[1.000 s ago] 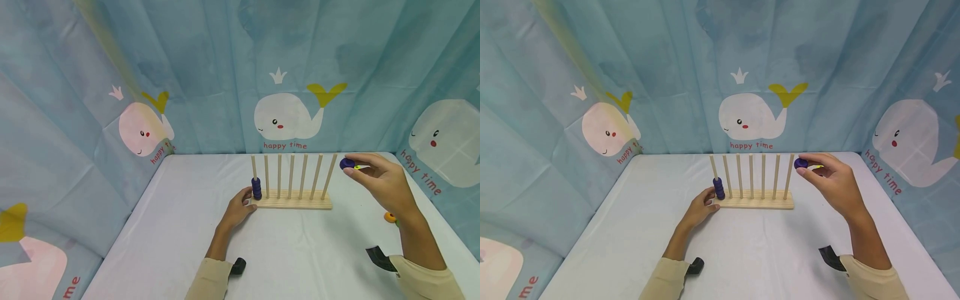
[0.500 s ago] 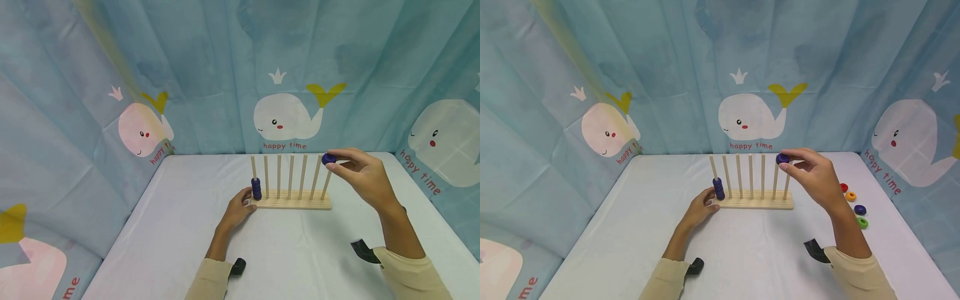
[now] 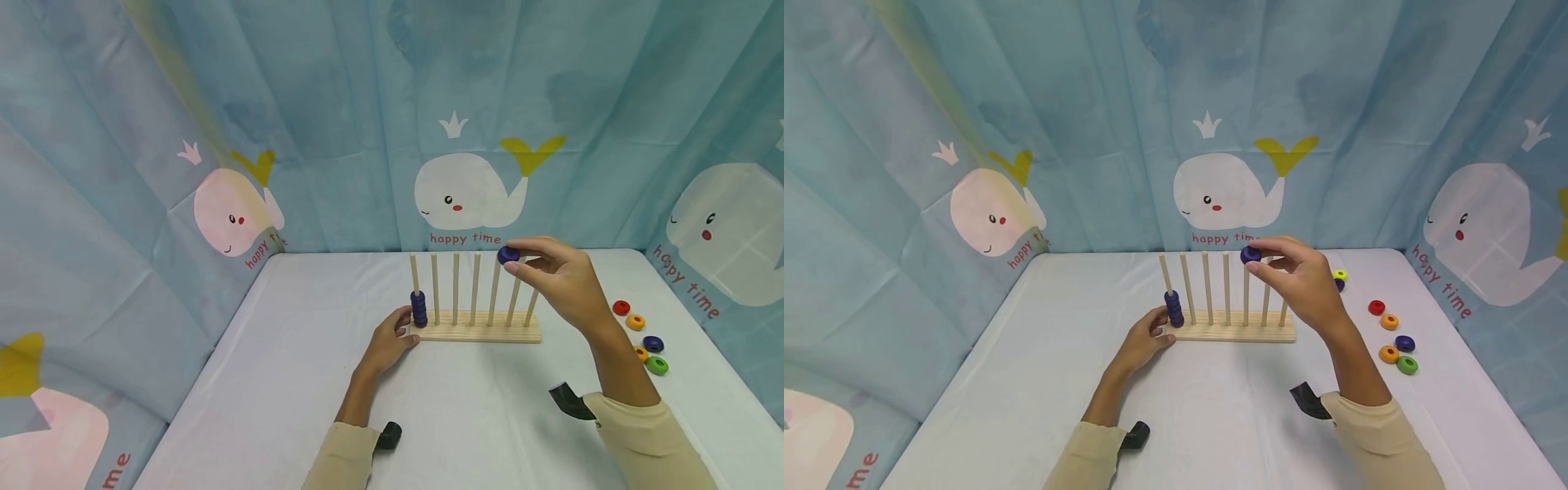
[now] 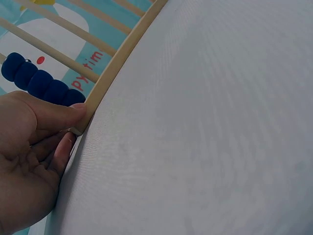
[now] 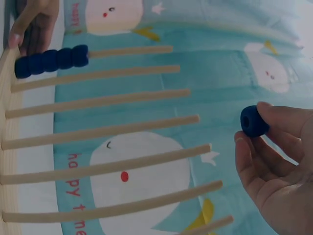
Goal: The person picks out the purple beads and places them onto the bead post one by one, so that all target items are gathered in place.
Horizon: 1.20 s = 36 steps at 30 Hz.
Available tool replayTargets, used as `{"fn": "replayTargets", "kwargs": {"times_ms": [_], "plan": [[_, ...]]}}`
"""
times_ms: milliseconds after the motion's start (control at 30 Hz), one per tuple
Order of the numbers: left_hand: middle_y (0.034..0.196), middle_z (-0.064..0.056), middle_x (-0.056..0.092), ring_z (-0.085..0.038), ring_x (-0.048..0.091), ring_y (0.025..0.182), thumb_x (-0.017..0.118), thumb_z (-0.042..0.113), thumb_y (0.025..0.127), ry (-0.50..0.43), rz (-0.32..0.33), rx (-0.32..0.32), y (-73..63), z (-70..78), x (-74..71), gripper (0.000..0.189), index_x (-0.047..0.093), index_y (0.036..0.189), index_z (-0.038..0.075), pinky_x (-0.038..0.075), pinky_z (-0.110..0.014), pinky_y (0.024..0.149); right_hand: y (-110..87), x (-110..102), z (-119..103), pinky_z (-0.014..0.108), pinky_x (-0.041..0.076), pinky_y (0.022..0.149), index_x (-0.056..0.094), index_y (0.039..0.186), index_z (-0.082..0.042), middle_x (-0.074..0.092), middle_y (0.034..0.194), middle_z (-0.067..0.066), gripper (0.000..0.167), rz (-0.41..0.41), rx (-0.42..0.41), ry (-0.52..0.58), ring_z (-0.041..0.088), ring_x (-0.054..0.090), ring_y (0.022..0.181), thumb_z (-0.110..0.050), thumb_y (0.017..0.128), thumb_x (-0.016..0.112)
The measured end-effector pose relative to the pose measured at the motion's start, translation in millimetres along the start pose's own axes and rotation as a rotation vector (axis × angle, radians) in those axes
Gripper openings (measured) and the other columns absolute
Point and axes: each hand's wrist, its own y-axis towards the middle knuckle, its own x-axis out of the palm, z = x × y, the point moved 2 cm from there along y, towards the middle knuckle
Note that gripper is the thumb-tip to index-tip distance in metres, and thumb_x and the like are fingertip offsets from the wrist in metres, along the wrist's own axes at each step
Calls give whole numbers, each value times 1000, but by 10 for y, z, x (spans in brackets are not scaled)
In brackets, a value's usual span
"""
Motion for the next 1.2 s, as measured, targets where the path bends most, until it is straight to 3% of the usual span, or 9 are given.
{"fn": "replayTargets", "kwargs": {"times_ms": [200,433,1200], "plan": [[151,-14,59,-30,56,142,74,9,96,2,-1,-2,6,-5,3,67,48,159,10,48,-43,121,65,120,0,11,59,87,73,131,-5,70,123,10,34,-36,20,12,8,70,104,-3,97,76],[151,-15,59,-31,56,142,75,9,95,-11,-7,7,23,-18,11,68,48,158,9,48,-44,120,142,254,9,12,58,91,73,130,-4,70,123,10,32,-65,17,31,6,68,108,-5,98,75],[151,-14,59,-30,56,142,75,8,95,12,-3,-3,21,-23,-4,69,48,158,9,48,-42,120,378,695,-101,16,59,91,74,129,-5,74,121,7,33,-84,-104,46,20,71,107,-7,96,78]]}}
